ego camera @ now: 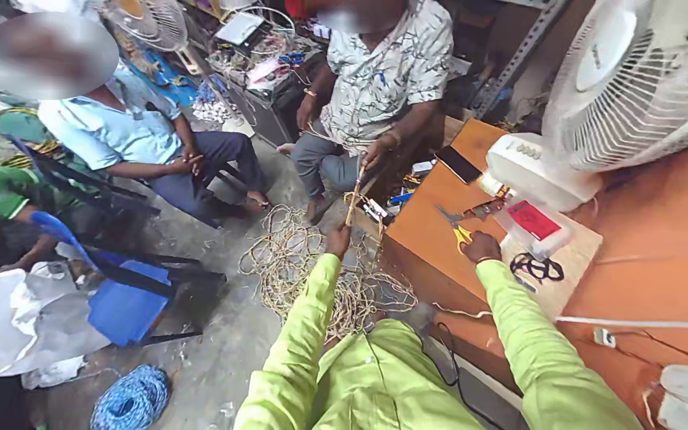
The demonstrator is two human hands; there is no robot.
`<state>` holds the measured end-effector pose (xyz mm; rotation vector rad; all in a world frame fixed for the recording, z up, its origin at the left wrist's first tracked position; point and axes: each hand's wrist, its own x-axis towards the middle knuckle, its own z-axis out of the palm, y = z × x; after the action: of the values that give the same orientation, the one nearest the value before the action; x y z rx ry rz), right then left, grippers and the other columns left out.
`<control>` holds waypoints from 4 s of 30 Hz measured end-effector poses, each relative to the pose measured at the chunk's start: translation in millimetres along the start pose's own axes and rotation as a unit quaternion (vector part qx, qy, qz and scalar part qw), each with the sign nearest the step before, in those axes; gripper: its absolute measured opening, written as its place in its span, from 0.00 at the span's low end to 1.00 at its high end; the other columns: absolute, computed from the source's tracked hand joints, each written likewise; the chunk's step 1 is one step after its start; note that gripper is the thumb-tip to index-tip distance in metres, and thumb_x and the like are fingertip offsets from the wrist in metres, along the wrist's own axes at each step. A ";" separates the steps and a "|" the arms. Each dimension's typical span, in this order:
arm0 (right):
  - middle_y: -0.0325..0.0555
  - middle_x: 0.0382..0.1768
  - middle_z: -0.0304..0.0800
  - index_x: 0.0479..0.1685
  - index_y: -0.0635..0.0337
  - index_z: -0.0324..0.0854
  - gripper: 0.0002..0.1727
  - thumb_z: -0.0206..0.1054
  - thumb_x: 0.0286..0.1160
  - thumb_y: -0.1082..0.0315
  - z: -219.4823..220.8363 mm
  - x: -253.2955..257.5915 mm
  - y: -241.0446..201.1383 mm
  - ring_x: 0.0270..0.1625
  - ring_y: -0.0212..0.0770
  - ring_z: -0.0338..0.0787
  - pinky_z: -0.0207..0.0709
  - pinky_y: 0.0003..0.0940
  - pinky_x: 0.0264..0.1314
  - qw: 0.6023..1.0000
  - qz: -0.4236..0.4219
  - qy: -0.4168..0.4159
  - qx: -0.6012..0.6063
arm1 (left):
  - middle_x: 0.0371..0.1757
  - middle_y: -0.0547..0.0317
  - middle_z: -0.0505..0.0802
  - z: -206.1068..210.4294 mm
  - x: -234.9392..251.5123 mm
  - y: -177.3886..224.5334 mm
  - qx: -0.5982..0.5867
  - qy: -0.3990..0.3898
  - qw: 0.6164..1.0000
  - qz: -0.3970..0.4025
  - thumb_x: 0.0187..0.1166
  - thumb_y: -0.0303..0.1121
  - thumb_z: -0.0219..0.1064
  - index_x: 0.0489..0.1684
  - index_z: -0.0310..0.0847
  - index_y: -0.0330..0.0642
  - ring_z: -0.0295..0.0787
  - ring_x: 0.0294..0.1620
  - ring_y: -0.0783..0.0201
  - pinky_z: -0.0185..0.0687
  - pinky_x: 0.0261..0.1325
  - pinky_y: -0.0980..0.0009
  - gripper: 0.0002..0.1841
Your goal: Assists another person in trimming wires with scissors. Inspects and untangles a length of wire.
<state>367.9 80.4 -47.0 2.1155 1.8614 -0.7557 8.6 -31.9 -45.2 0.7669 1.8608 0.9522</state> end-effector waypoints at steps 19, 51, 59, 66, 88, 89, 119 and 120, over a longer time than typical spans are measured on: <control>0.62 0.52 0.92 0.56 0.70 0.86 0.23 0.72 0.78 0.55 -1.9 -34.2 0.0 0.53 0.54 0.94 0.84 0.53 0.62 0.976 0.037 -0.033 0.214 | 0.57 0.37 0.91 23.9 -28.3 8.2 0.055 -0.001 0.998 0.030 0.91 0.34 0.53 0.64 0.85 0.32 0.88 0.60 0.47 0.77 0.68 0.48 0.18; 0.29 0.20 0.79 0.34 0.47 0.80 0.35 0.49 0.77 0.25 51.1 -61.5 -172.1 0.14 0.21 0.74 0.68 0.15 0.13 0.478 -0.052 -0.404 0.778 | 0.52 0.36 0.92 45.8 -47.5 1.7 0.032 0.023 0.999 0.015 0.94 0.37 0.52 0.72 0.82 0.36 0.89 0.51 0.44 0.80 0.58 0.44 0.20; 0.35 0.24 0.83 0.39 0.51 0.76 0.24 0.54 0.84 0.39 46.6 -35.2 -199.2 0.13 0.23 0.77 0.70 0.16 0.11 0.411 -0.003 -0.375 0.831 | 0.56 0.37 0.92 48.3 -51.9 -7.0 0.038 0.018 0.999 0.007 0.93 0.36 0.53 0.71 0.82 0.36 0.89 0.56 0.44 0.80 0.62 0.43 0.19; 0.35 0.23 0.81 0.36 0.50 0.75 0.22 0.57 0.83 0.40 52.2 -38.2 -211.7 0.15 0.25 0.78 0.71 0.16 0.13 0.388 0.024 -0.353 0.851 | 0.52 0.35 0.92 45.6 -60.7 -5.6 0.057 0.015 0.998 0.010 0.93 0.36 0.52 0.69 0.83 0.36 0.89 0.53 0.40 0.80 0.59 0.39 0.19; 0.33 0.21 0.78 0.31 0.49 0.74 0.21 0.56 0.87 0.44 62.6 -33.3 -217.2 0.14 0.24 0.75 0.67 0.15 0.12 0.394 0.014 -0.329 0.858 | 0.63 0.35 0.90 47.0 -75.6 2.5 0.058 0.012 0.998 -0.006 0.93 0.37 0.52 0.73 0.81 0.38 0.88 0.63 0.38 0.78 0.66 0.37 0.20; 0.32 0.20 0.78 0.30 0.49 0.74 0.20 0.57 0.86 0.45 61.3 -33.3 -216.0 0.13 0.23 0.75 0.66 0.15 0.11 0.406 0.018 -0.322 0.855 | 0.62 0.36 0.91 47.9 -76.1 1.7 0.057 0.015 0.998 -0.007 0.93 0.37 0.52 0.73 0.82 0.39 0.88 0.61 0.38 0.79 0.64 0.37 0.20; 0.31 0.18 0.77 0.31 0.49 0.76 0.30 0.49 0.85 0.34 63.5 -25.3 -208.5 0.14 0.23 0.75 0.65 0.16 0.12 0.497 -0.014 -0.363 0.788 | 0.61 0.35 0.91 51.8 -82.8 -1.0 0.051 0.018 0.999 -0.003 0.93 0.36 0.52 0.75 0.81 0.39 0.89 0.59 0.39 0.80 0.62 0.38 0.20; 0.31 0.17 0.76 0.30 0.49 0.76 0.27 0.52 0.86 0.37 64.1 -24.8 -208.1 0.12 0.23 0.73 0.64 0.16 0.11 0.488 -0.009 -0.357 0.797 | 0.61 0.35 0.91 52.4 -82.2 -1.5 0.051 0.018 0.999 -0.006 0.92 0.35 0.51 0.74 0.81 0.39 0.89 0.60 0.39 0.80 0.62 0.38 0.20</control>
<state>149.5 63.5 -53.9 1.3417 0.2780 -3.4818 90.0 -82.8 -28.1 0.8027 1.9544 0.8735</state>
